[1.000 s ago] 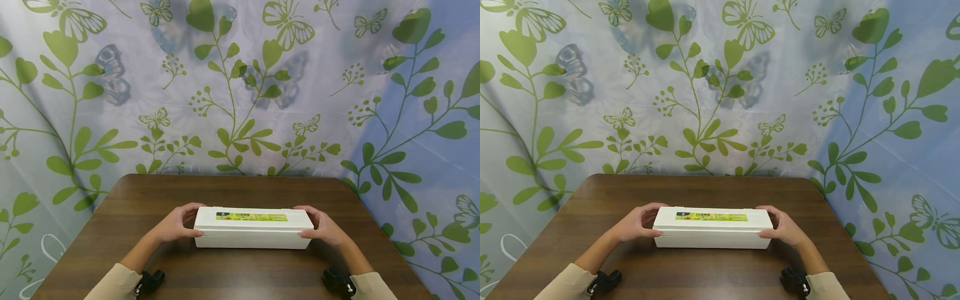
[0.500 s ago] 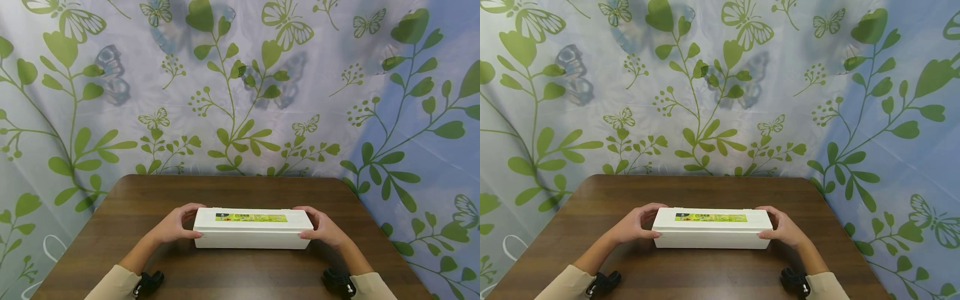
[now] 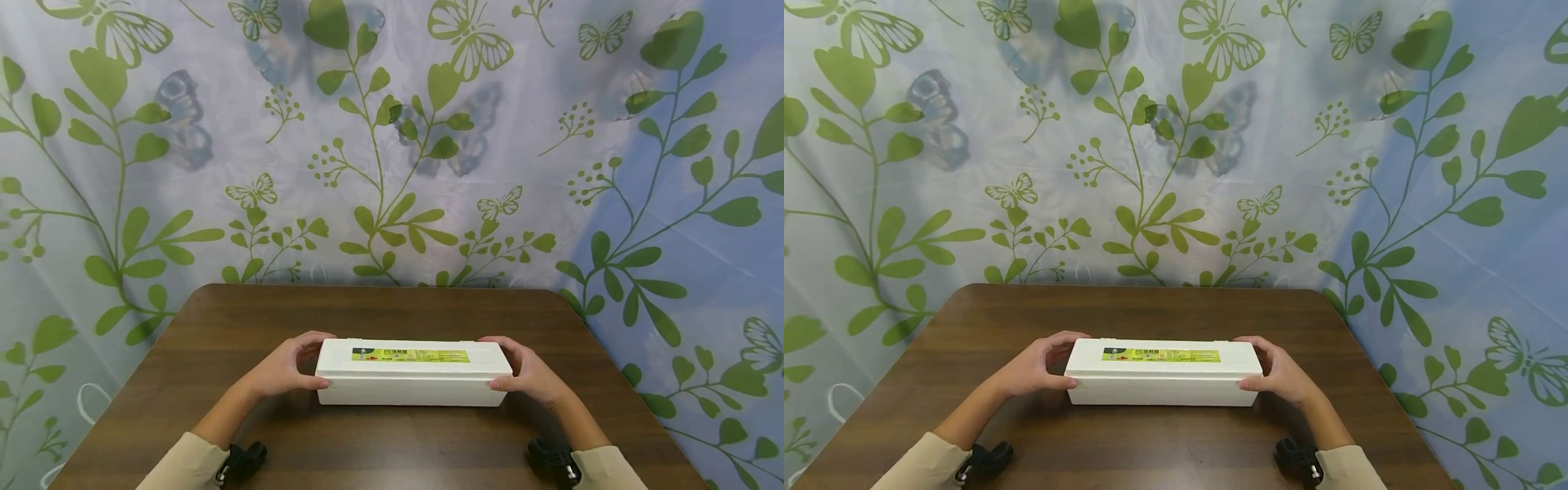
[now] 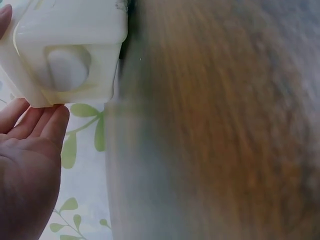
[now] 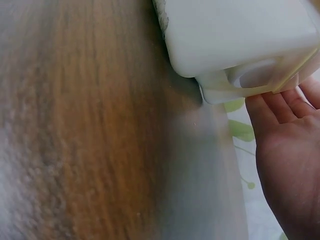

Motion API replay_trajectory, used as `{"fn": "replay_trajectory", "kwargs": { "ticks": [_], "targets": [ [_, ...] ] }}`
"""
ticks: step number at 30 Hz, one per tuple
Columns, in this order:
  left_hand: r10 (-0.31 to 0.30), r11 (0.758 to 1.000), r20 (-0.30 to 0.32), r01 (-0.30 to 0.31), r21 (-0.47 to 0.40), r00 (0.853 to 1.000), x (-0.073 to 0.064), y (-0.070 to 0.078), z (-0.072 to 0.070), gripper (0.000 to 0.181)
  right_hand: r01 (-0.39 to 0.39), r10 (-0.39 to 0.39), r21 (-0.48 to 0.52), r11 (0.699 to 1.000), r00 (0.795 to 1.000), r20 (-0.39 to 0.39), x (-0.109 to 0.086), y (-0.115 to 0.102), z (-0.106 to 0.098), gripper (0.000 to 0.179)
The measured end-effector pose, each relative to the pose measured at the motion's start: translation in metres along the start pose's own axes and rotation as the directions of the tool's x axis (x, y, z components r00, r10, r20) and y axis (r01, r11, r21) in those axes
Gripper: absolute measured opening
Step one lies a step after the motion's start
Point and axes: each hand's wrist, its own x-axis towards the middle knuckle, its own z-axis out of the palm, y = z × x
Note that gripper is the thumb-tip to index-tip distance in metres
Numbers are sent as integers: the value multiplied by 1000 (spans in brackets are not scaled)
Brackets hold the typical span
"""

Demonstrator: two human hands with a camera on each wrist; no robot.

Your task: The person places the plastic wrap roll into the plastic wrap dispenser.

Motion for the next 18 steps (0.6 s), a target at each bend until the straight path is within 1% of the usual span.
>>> {"fn": "replay_trajectory", "kwargs": {
  "ticks": [4,8,13,18],
  "targets": [
    [-38,999,3,38,9,999,-2,2,2,70,7,-8,-9,1000,1000,-5,-1,2,-1,78],
    [-52,999,3,52,12,999,-4,4,5,71,34,-34,1,999,999,10,-6,4,-2,84],
    [-46,999,-1,46,10,999,-6,4,8,72,65,-66,13,998,997,32,-10,5,-3,90],
    [-25,999,-8,25,21,1000,-8,3,12,78,61,-61,0,998,997,40,-14,6,-3,94]
  ]
}}
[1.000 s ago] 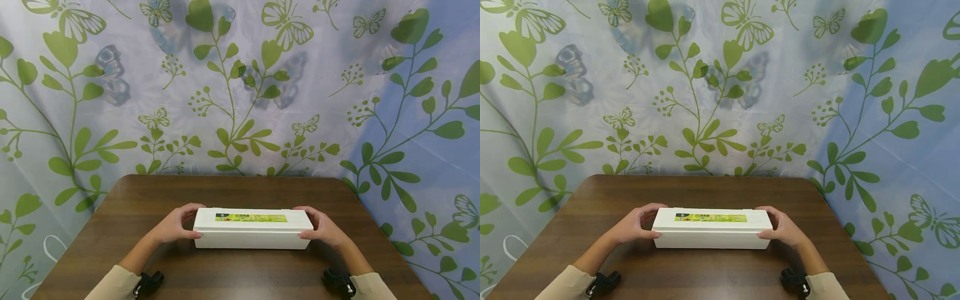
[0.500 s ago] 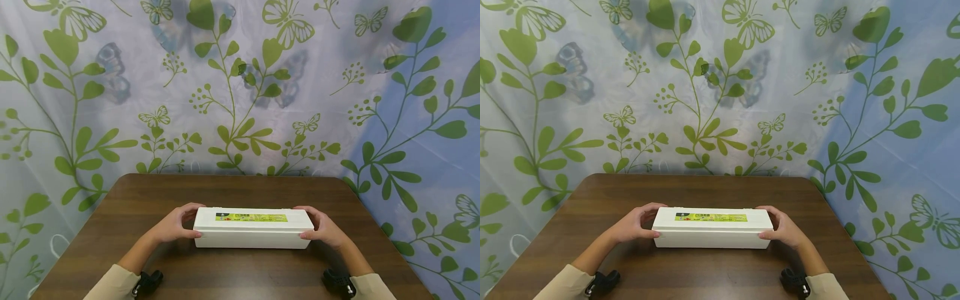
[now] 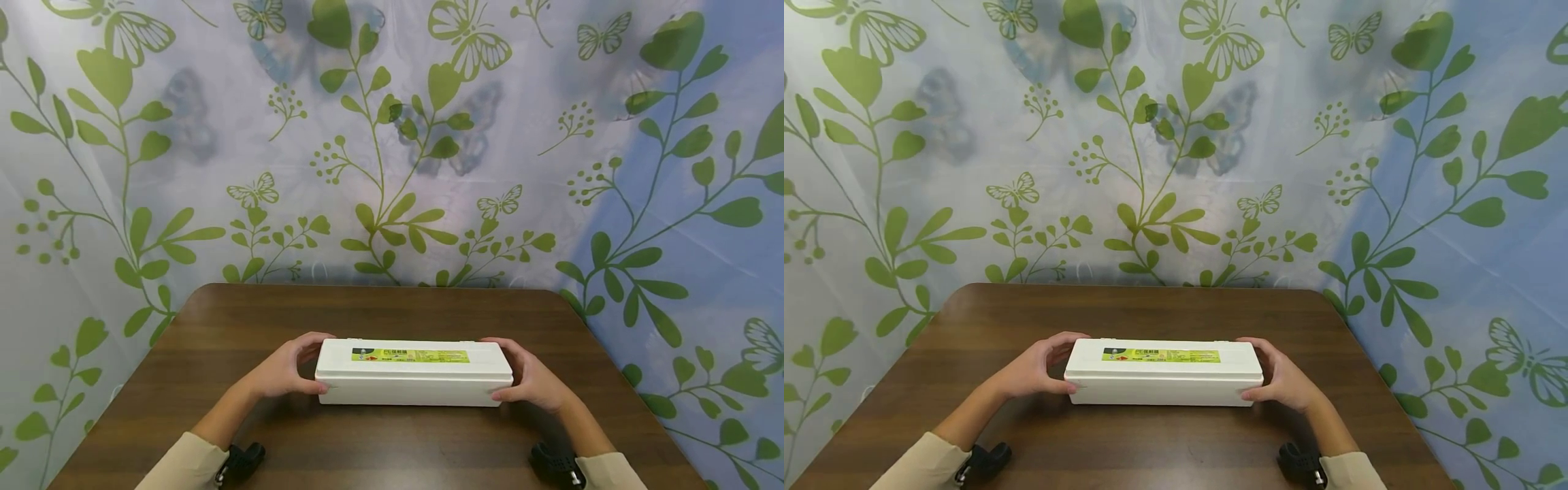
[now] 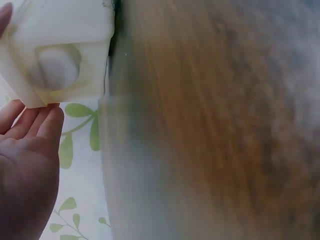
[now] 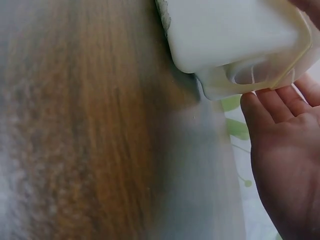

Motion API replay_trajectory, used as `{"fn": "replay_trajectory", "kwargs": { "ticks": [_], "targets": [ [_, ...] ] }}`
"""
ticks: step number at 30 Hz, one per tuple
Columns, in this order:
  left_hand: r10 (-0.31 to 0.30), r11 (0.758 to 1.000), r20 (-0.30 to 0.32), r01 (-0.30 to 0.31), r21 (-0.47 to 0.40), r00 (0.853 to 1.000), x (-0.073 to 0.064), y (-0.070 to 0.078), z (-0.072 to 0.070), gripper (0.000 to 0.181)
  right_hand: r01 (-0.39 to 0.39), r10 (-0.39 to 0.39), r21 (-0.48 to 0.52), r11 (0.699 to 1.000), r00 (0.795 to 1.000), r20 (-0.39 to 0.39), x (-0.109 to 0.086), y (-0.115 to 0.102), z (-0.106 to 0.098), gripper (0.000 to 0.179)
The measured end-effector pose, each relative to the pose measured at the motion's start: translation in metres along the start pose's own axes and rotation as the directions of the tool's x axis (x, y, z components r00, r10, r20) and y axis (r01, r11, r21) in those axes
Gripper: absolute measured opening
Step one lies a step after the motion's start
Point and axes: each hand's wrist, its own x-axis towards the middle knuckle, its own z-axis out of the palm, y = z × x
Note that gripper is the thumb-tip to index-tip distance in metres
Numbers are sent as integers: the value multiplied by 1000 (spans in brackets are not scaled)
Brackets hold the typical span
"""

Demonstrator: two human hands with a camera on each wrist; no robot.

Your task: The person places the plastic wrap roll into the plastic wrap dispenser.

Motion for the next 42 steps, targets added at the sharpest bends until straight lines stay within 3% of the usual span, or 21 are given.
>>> {"fn": "replay_trajectory", "kwargs": {
  "ticks": [15,28,42],
  "targets": [
    [34,997,37,-36,64,999,10,-10,-14,88,3,-4,-46,999,1000,-30,10,1,9,91],
    [117,983,35,-121,140,993,19,-23,-28,84,19,-23,-50,999,995,-94,17,4,13,88],
    [98,972,54,-108,210,994,30,-24,-46,81,3,-21,-106,994,985,-172,31,5,19,84]
  ]
}}
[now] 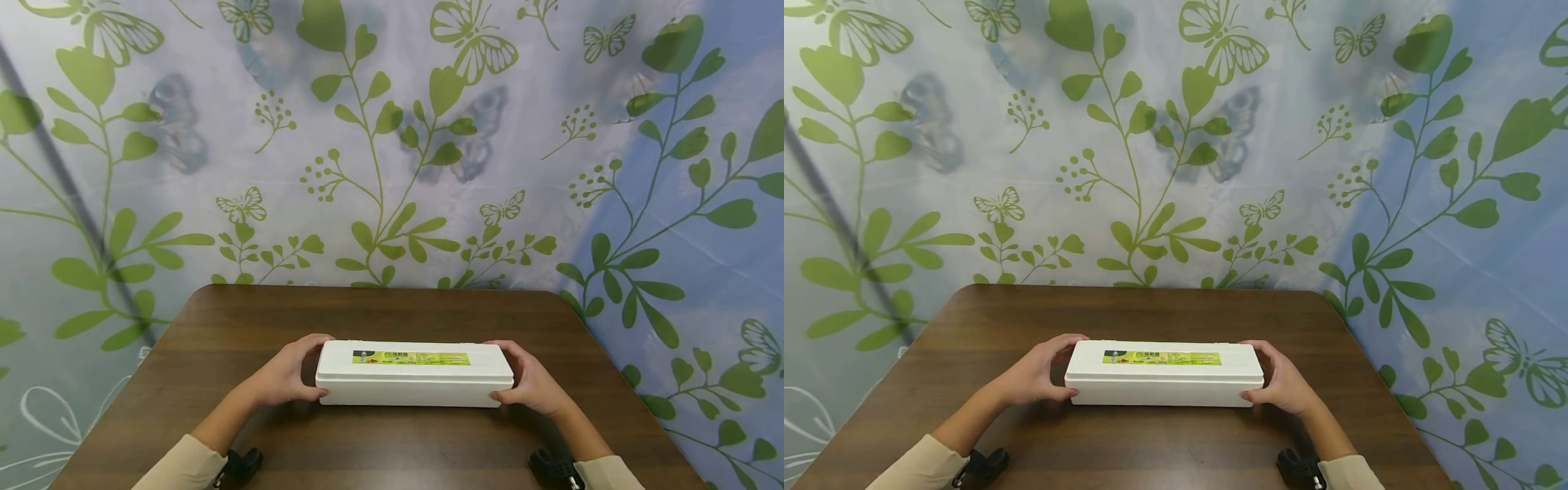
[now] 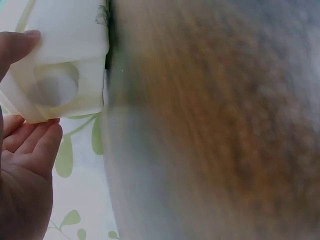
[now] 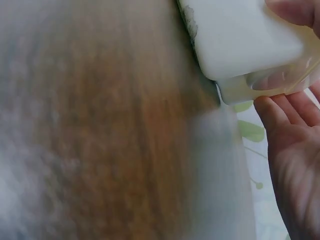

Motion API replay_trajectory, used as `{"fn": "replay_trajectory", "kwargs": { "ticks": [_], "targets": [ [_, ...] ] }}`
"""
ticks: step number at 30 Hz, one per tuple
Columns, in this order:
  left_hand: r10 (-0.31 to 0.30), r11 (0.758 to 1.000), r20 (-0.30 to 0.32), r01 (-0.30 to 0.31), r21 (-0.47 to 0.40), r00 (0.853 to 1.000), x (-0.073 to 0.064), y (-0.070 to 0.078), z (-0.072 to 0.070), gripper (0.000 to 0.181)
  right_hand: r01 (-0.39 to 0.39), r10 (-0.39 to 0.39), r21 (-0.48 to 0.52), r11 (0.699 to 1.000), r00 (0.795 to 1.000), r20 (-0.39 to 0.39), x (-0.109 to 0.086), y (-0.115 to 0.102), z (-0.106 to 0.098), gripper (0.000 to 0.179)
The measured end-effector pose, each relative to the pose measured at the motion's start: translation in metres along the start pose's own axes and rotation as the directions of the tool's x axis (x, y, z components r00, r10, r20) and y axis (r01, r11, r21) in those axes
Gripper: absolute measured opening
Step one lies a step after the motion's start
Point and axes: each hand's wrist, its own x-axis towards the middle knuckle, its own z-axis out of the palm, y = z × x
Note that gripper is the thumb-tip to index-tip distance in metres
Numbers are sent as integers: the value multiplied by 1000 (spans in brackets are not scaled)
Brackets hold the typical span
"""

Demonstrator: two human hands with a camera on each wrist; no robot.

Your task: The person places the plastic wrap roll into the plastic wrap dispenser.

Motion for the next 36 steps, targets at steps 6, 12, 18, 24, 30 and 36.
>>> {"fn": "replay_trajectory", "kwargs": {
  "ticks": [6,12,18,24,30,36],
  "targets": [
    [-10,1000,-4,10,4,1000,1,2,2,80,-5,5,8,1000,1000,2,0,4,-2,85],
    [-27,1000,-26,28,9,999,0,2,3,79,-37,37,3,999,999,25,0,3,-4,89],
    [-47,999,-23,47,5,999,-2,3,5,80,-31,31,-2,1000,998,63,2,1,-6,89],
    [-58,997,-22,57,-57,998,-3,3,6,79,-11,12,-4,1000,996,87,0,1,-9,82],
    [-144,978,-14,140,-152,990,-4,3,6,66,-29,24,66,997,997,73,0,1,-11,70],
    [-153,971,-13,148,-189,988,-3,2,4,67,-26,21,83,996,998,61,2,0,-12,71]
  ]
}}
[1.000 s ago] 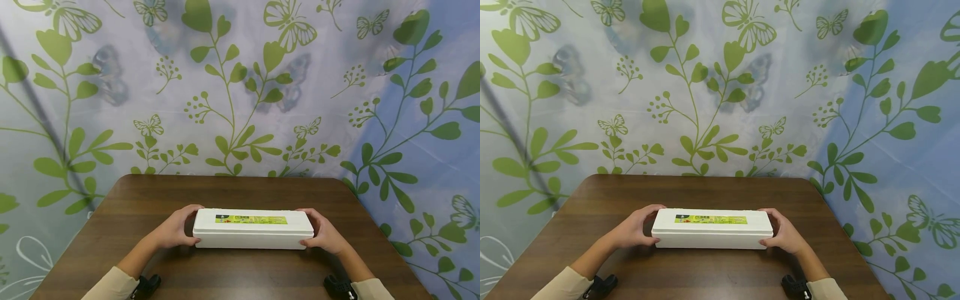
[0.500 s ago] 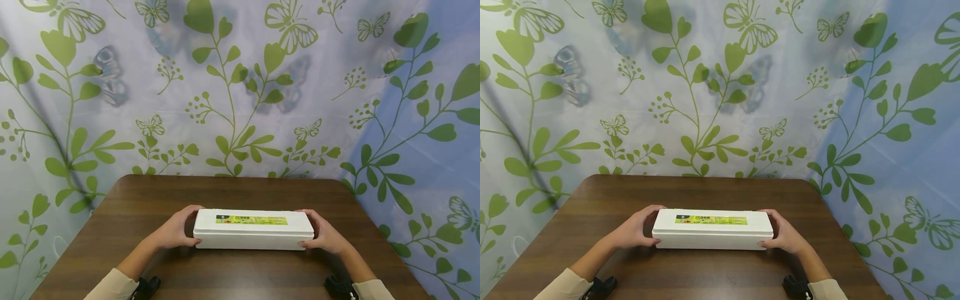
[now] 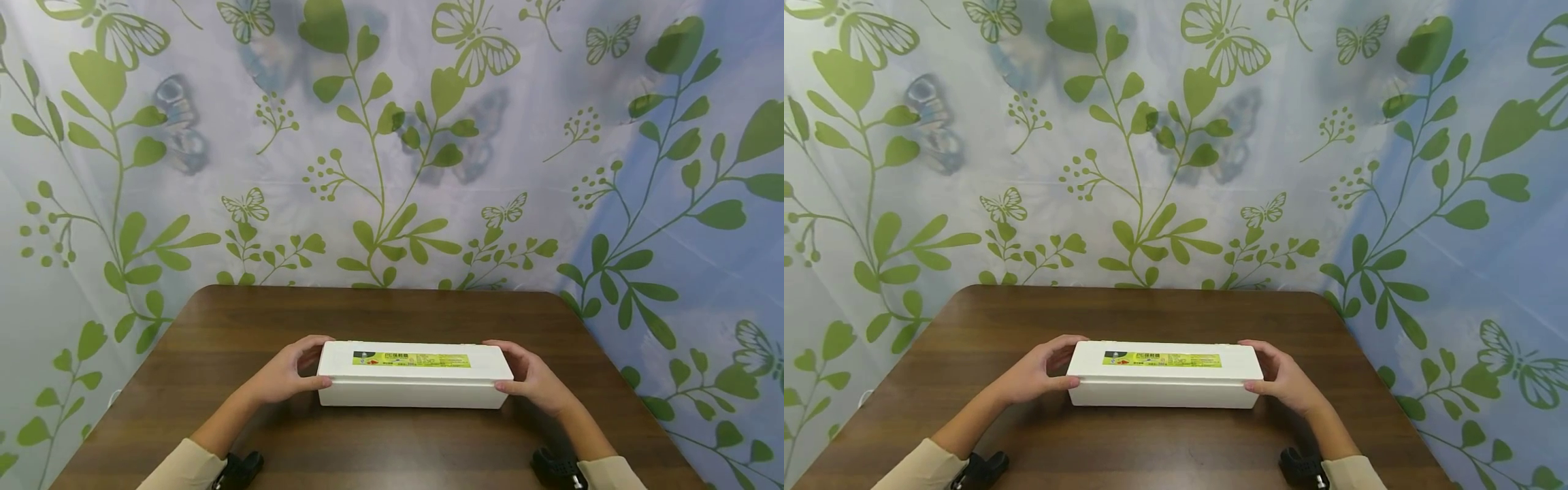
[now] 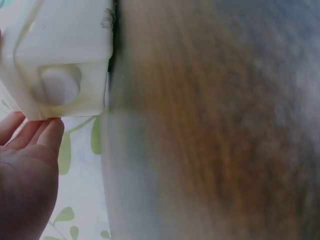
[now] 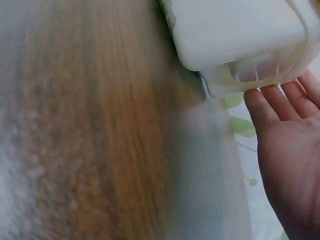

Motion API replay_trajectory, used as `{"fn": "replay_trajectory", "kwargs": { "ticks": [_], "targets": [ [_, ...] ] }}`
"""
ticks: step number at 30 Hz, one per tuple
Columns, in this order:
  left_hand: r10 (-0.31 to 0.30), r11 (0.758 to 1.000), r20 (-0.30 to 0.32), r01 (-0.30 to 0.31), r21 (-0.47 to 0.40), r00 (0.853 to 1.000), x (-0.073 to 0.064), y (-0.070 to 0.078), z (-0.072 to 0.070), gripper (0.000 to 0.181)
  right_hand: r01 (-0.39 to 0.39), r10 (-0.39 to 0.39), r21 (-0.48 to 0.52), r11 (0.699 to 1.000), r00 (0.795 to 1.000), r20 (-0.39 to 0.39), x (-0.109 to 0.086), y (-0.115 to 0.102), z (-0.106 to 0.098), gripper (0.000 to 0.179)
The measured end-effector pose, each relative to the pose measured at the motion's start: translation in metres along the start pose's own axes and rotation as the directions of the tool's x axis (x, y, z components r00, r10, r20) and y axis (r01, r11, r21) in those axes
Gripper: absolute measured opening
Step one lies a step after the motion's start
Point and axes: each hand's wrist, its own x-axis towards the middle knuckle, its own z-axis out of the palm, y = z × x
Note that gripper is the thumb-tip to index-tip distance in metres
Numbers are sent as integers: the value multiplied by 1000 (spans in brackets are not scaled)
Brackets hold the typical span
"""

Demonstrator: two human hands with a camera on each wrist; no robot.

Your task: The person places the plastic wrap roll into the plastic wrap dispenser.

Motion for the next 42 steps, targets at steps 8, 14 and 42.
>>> {"fn": "replay_trajectory", "kwargs": {
  "ticks": [8,14,42],
  "targets": [
    [28,999,10,-28,-21,1000,-1,1,0,72,11,-11,8,1000,1000,-1,-1,2,2,78],
    [31,999,21,-30,-33,999,0,0,0,71,-7,7,5,1000,1000,-15,-2,0,4,76],
    [-15,990,21,18,-141,1000,-5,-2,3,73,3,-2,43,999,1000,-31,-7,4,11,74]
  ]
}}
